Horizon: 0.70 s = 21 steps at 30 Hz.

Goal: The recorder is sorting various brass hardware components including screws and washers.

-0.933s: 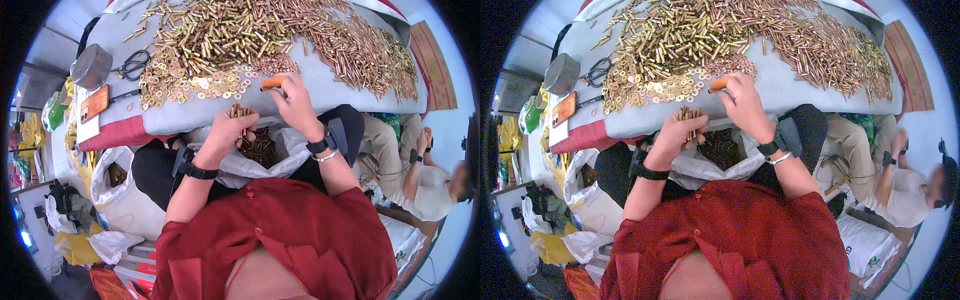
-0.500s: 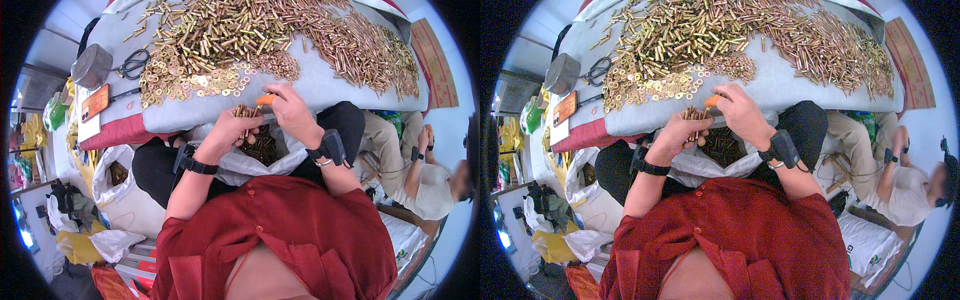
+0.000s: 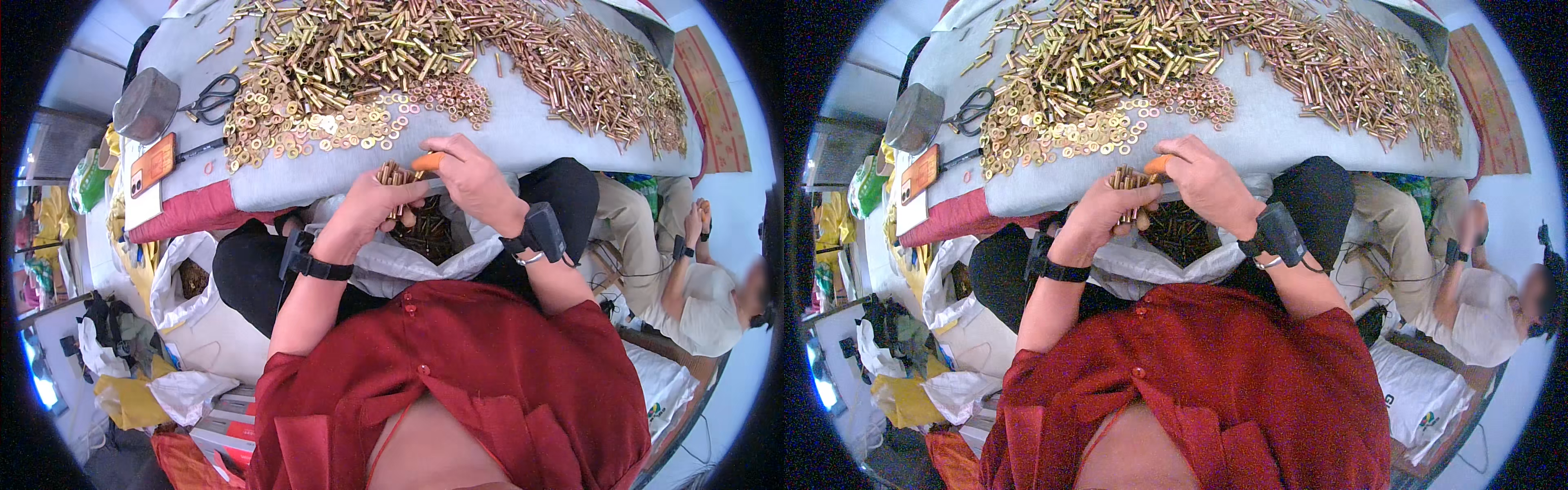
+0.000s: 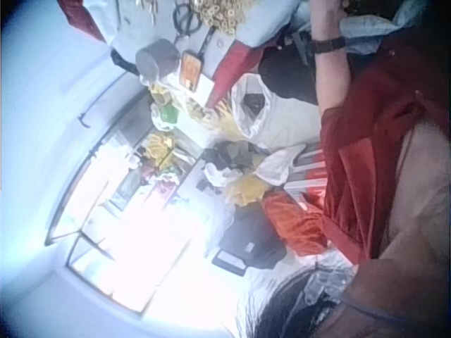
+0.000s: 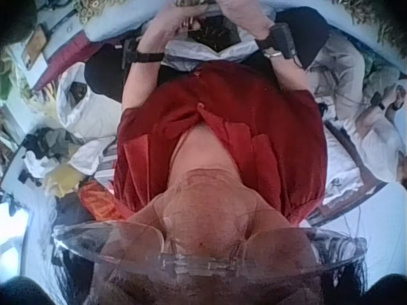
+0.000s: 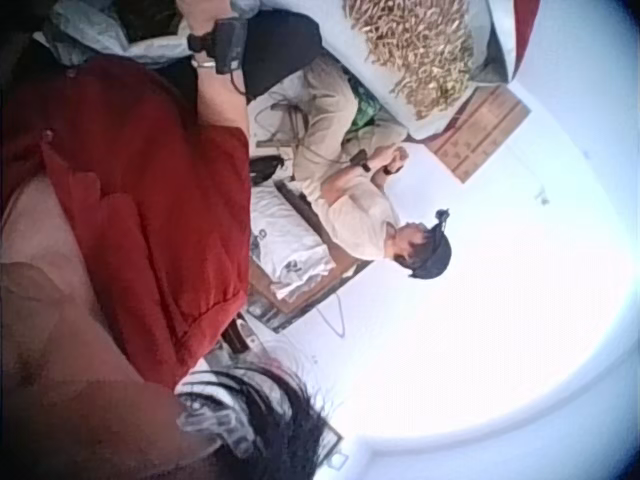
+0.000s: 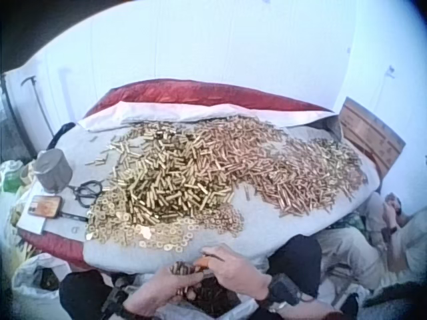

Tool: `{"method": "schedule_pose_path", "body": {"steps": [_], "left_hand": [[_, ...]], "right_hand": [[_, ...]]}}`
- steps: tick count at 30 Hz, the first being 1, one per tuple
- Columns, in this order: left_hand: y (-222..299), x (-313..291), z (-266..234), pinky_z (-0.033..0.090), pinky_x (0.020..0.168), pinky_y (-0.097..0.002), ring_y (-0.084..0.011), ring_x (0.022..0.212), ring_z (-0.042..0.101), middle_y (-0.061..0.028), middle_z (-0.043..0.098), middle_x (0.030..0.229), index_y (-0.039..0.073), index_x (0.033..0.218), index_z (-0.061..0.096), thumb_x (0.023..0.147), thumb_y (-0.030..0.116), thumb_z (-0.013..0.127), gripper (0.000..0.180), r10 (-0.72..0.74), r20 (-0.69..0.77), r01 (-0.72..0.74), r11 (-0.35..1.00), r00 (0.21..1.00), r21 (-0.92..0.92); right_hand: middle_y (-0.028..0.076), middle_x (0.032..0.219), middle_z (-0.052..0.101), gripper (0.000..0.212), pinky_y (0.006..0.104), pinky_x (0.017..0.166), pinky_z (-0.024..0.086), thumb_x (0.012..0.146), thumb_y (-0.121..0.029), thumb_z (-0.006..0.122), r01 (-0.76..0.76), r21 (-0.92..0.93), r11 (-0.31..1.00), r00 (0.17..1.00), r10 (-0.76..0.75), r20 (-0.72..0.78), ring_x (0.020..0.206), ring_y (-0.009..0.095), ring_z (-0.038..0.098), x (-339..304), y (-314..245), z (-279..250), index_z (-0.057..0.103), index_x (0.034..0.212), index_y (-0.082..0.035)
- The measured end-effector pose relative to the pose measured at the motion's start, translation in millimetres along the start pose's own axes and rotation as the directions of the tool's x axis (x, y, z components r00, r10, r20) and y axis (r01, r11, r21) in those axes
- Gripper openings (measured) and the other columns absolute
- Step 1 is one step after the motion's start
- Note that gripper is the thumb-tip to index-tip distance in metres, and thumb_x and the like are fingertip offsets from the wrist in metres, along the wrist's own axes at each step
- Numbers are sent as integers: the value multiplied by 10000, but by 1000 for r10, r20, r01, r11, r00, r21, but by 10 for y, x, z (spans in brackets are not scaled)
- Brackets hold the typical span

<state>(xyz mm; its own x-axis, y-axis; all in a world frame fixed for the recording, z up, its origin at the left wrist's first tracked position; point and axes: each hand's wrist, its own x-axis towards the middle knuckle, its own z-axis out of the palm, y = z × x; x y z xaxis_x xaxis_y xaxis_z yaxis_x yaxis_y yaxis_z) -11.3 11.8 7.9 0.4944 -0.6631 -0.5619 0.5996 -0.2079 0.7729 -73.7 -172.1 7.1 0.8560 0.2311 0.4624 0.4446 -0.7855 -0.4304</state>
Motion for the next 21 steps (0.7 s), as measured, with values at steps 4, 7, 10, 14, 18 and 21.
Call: {"method": "schedule_pose_path", "body": {"steps": [4, 7, 10, 14, 18, 21], "left_hand": [[3, -33, -6, 307, 349, -189, -73, 489, 550, -34, 631, 738, 64, 918, 612, 820, 246, 692, 221, 49, -49, -54, 992, 998, -114], [-16, -40, -35, 310, 344, -188, -81, 500, 564, -43, 637, 748, 55, 942, 617, 834, 260, 683, 241, 88, -53, -96, 980, 995, -175], [-30, -47, -84, 318, 343, -190, -90, 512, 576, -49, 636, 754, 52, 953, 613, 847, 245, 665, 227, 132, -100, -152, 964, 986, -221], [9, -44, -70, 330, 340, -198, -105, 525, 586, -59, 630, 774, 50, 976, 593, 860, 234, 649, 224, 155, -114, -185, 922, 981, -340], [2, -23, -104, 338, 341, -201, -118, 535, 591, -60, 620, 775, 52, 971, 576, 865, 233, 644, 221, 202, -144, -246, 862, 969, -443], [22, -17, -107, 360, 344, -201, -129, 560, 610, -80, 635, 805, 54, 969, 569, 869, 229, 635, 213, 170, -189, -236, 873, 967, -427]], "right_hand": [[106, 974, 634, 216, 290, 723, 494, 838, 39, 539, -279, 260, 924, 960, 266, 84, 787, 206, 611, 11, -101, -33, 630, 1024, -27], [114, 820, 640, 212, 332, 678, 499, 854, -79, 585, -426, 745, 514, 844, 521, 123, 740, 282, 615, 83, -227, 74, 624, 1058, -41], [136, 838, 646, 180, 335, 657, 487, 846, -93, 597, -540, 370, 756, 822, 567, 42, 745, 270, 622, 268, -92, 11, 631, 1017, -49], [104, 817, 589, 147, 370, 666, 471, 792, -166, 660, -330, -94, 939, 927, 304, -217, 782, 277, 585, 375, 338, 226, 638, 899, -69], [77, 760, 544, 96, 377, 642, 459, 746, -116, 671, -200, -353, 914, 964, 119, -237, 722, 273, 554, 508, 368, 359, 632, 823, -76], [72, 750, 536, 82, 381, 633, 453, 734, -113, 673, -180, -394, 901, 969, 92, -231, 712, 268, 546, 507, 370, 375, 615, 783, -83]]}}
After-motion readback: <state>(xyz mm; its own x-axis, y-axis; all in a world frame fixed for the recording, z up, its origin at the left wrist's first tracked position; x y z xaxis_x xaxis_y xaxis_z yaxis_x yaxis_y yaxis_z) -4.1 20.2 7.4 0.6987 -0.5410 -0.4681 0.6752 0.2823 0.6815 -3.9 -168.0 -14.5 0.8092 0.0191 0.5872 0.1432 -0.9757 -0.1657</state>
